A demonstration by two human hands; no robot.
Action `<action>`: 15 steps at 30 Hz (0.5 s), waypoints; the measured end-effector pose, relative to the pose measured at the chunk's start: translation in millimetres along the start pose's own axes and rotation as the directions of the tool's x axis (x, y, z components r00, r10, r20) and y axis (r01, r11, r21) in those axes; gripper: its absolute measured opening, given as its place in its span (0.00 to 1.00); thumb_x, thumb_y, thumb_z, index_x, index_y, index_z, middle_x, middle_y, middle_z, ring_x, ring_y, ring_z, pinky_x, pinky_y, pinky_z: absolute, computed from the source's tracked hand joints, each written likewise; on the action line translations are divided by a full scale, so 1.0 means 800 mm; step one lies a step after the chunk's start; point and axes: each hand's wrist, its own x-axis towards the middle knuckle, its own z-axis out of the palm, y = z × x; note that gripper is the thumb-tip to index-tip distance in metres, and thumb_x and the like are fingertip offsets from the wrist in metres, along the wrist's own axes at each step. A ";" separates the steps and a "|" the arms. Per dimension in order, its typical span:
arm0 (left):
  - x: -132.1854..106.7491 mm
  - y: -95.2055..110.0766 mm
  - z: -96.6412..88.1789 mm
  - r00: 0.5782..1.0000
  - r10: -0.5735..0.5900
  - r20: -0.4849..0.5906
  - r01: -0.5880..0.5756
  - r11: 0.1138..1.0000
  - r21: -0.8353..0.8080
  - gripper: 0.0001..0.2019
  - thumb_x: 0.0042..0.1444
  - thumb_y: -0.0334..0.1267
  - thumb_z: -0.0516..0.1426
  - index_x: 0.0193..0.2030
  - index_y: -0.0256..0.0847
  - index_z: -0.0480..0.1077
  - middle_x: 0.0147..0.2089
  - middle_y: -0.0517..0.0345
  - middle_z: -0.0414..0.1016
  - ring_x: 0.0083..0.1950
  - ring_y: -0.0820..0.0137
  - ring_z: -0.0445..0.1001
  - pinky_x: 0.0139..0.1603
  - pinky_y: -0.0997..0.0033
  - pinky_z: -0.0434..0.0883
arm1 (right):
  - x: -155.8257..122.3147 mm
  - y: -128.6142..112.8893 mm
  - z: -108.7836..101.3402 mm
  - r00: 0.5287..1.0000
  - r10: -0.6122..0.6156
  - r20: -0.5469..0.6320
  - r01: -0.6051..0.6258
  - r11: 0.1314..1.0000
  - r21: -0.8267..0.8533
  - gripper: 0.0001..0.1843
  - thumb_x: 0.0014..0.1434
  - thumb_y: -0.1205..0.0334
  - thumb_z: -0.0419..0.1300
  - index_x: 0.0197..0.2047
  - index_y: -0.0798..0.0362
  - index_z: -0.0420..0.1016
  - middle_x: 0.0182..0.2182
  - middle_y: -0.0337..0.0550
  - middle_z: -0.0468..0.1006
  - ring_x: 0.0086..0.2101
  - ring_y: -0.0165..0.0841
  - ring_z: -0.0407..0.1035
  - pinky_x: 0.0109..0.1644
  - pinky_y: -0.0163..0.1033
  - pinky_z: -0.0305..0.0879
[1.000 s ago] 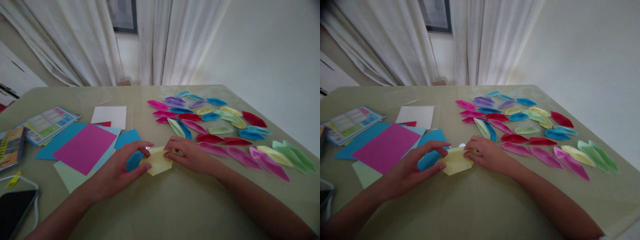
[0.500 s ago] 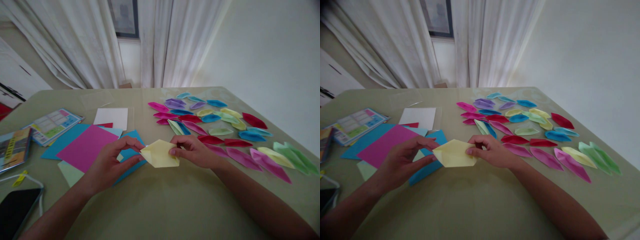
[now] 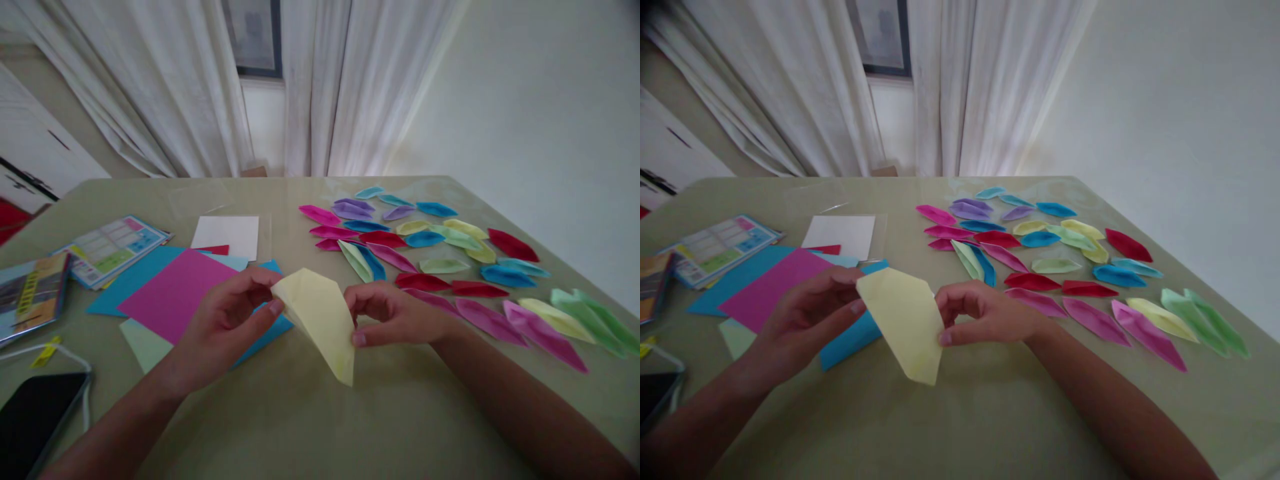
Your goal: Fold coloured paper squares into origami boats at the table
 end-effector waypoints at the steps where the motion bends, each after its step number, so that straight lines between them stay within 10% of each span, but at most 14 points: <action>1: 0.000 0.001 0.002 1.000 -0.002 -0.021 0.002 1.000 -0.003 0.13 0.70 0.34 0.63 0.58 0.55 0.76 0.47 0.60 0.80 0.49 0.72 0.81 0.50 0.77 0.78 | 0.000 0.000 0.002 1.000 0.012 0.010 -0.012 1.000 -0.023 0.10 0.60 0.65 0.76 0.43 0.56 0.82 0.37 0.39 0.80 0.39 0.29 0.75 0.48 0.34 0.70; 15: 0.005 0.003 -0.008 0.992 0.000 -0.126 0.002 1.000 0.012 0.14 0.69 0.36 0.64 0.58 0.53 0.72 0.44 0.61 0.77 0.42 0.73 0.78 0.39 0.80 0.78 | -0.002 0.000 0.012 0.999 -0.048 -0.019 0.052 0.963 0.263 0.07 0.66 0.67 0.71 0.48 0.55 0.85 0.41 0.42 0.88 0.41 0.28 0.82 0.48 0.31 0.75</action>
